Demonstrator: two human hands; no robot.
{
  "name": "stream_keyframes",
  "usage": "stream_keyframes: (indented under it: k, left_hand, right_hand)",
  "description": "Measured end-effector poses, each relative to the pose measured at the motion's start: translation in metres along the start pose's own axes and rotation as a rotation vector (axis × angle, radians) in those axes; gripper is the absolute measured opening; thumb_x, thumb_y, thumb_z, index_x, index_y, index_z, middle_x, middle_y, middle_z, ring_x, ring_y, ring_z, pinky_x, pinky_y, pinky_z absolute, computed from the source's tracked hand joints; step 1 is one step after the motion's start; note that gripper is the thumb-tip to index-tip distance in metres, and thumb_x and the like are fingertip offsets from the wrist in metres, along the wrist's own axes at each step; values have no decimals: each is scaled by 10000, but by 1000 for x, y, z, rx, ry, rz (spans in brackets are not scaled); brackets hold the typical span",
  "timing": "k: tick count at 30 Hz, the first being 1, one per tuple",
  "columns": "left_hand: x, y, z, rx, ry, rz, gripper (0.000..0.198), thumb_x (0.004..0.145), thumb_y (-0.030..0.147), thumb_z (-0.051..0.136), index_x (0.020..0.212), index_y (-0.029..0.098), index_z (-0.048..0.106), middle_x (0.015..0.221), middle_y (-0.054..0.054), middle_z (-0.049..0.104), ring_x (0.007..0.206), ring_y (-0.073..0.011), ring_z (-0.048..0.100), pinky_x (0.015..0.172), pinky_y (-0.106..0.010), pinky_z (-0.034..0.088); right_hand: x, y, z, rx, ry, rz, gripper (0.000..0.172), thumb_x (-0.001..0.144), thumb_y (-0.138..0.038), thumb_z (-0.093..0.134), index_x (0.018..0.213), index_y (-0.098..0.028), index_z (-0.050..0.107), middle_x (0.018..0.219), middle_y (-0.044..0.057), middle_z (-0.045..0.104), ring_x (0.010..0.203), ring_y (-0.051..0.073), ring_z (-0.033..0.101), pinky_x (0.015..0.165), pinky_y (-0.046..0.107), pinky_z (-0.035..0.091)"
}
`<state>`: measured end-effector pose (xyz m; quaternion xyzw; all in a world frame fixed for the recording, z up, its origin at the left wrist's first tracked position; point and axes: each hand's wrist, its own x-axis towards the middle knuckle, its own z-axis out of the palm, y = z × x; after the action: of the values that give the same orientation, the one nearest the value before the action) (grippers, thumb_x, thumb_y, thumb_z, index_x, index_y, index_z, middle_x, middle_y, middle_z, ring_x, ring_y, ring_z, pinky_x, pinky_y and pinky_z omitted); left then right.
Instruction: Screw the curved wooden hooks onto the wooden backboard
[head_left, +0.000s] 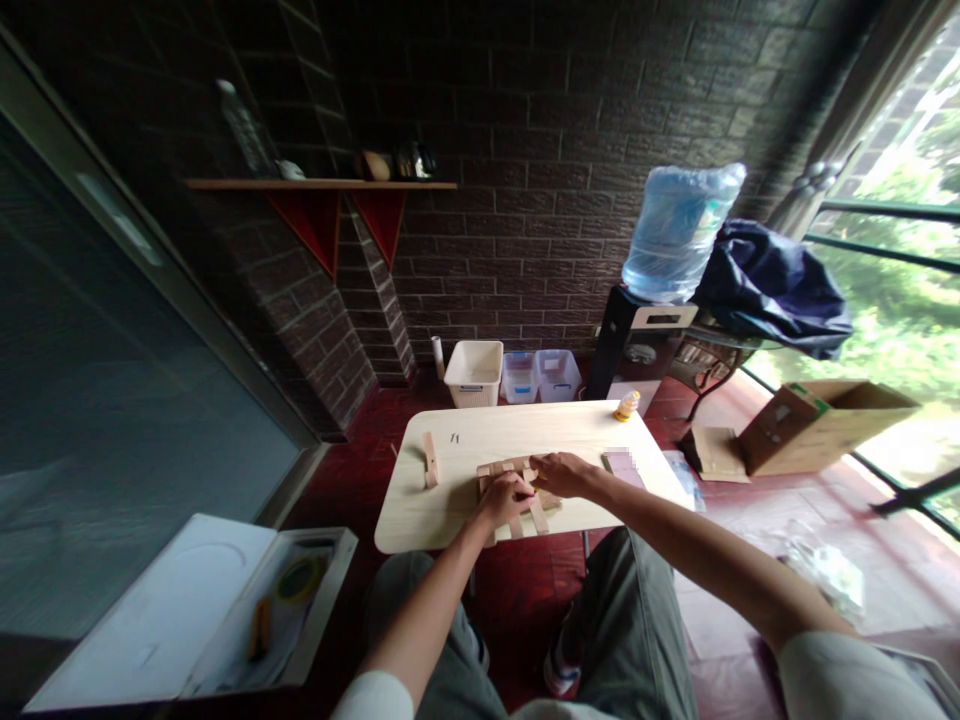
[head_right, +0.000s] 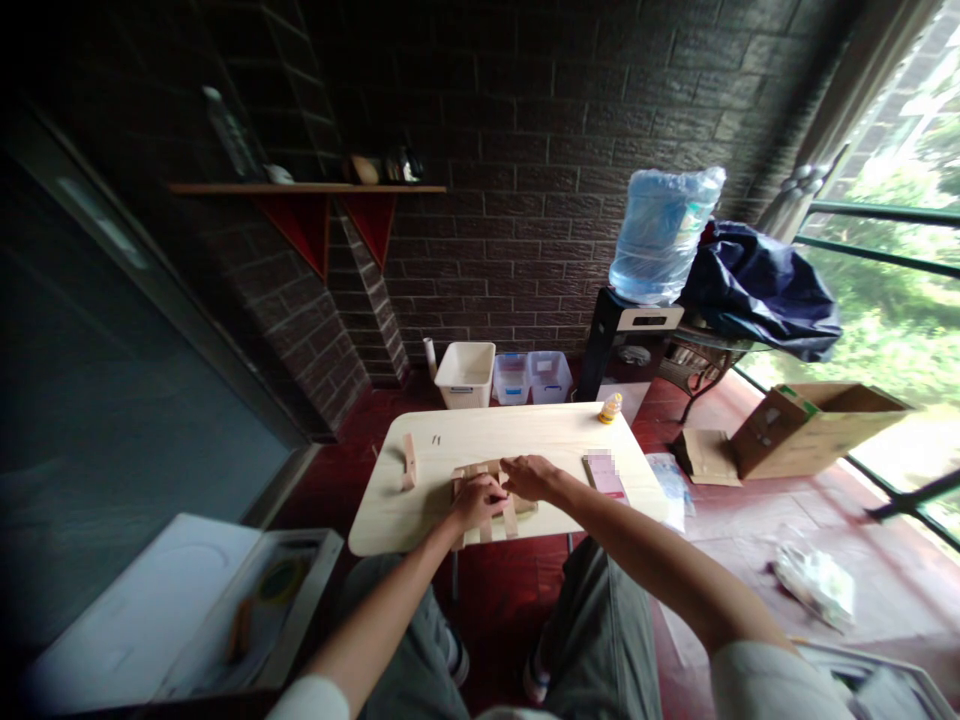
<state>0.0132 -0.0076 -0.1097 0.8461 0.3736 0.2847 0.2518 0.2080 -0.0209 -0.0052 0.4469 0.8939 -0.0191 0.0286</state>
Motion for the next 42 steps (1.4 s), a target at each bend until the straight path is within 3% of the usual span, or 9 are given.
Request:
stream_keyframes:
  k: [6, 11, 15, 19, 25, 29, 32, 38, 42]
  left_hand:
    - [0, 2, -2, -17, -28, -25, 57, 804, 238, 729, 830, 219, 776, 885, -32, 707, 837, -144, 642, 795, -255, 493]
    - [0, 2, -2, -2, -18, -38, 60, 797, 251, 737, 802, 205, 775, 859, -36, 696, 837, -150, 633, 794, -258, 491]
    - [-1, 2, -2, -19, -28, -36, 82, 815, 245, 715, 846, 211, 782, 903, -42, 696, 841, -147, 633, 796, -258, 489]
    - [0, 4, -3, 28, -43, -58, 79, 806, 260, 722, 828, 206, 775, 887, -42, 687, 853, -163, 628, 798, -272, 482]
    - [2, 3, -1, 61, -50, -51, 52, 782, 209, 728, 747, 178, 750, 845, -39, 687, 867, -169, 623, 811, -268, 471]
    - [1, 2, 1, 35, -49, -58, 41, 783, 217, 733, 786, 195, 767, 871, -38, 701, 862, -164, 630, 810, -267, 477]
    - [0, 4, 1, 24, -35, -78, 46, 781, 220, 730, 791, 201, 771, 865, -37, 708, 844, -164, 637, 807, -271, 485]
    - [0, 7, -3, 19, -36, -71, 41, 774, 241, 737, 758, 213, 763, 871, -30, 724, 889, -171, 648, 834, -270, 485]
    - [-2, 5, -2, 17, -46, -72, 72, 796, 265, 713, 794, 224, 772, 904, -33, 732, 904, -173, 650, 822, -266, 488]
  right_hand:
    - [1, -5, -3, -37, -38, 35, 265, 962, -283, 486, 1123, -118, 618, 989, 166, 725, 884, 247, 711, 682, 303, 512]
    - [2, -7, -9, -14, -36, -29, 354, 945, -371, 544, 1211, -137, 558, 1061, 146, 720, 924, 255, 708, 687, 300, 519]
    - [2, -11, -12, -24, -26, 23, 255, 965, -289, 501, 1162, -137, 561, 1049, 146, 719, 889, 240, 711, 669, 290, 512]
    - [-2, -19, -6, -25, 12, 98, 339, 1002, -374, 441, 1197, -113, 537, 1000, 173, 714, 880, 256, 704, 670, 310, 512]
    - [-10, -17, 5, 42, 143, -9, 382, 1032, -390, 314, 1194, -131, 543, 1110, 189, 676, 890, 236, 656, 646, 309, 495]
    - [-7, -13, 7, 63, 102, 20, 355, 1029, -325, 305, 1152, -115, 563, 1004, 170, 680, 771, 208, 632, 615, 295, 466]
    - [-7, -12, 6, 89, 92, 29, 352, 1035, -337, 303, 1144, -134, 569, 1023, 152, 663, 798, 203, 624, 649, 293, 466]
    - [-13, -15, 14, 462, 319, -47, 323, 992, -217, 358, 1275, -168, 506, 1144, 114, 597, 980, 192, 585, 873, 340, 479]
    - [-16, -21, 32, 770, 420, 12, 257, 983, -254, 405, 1212, -198, 506, 982, 54, 636, 852, 174, 611, 781, 318, 508]
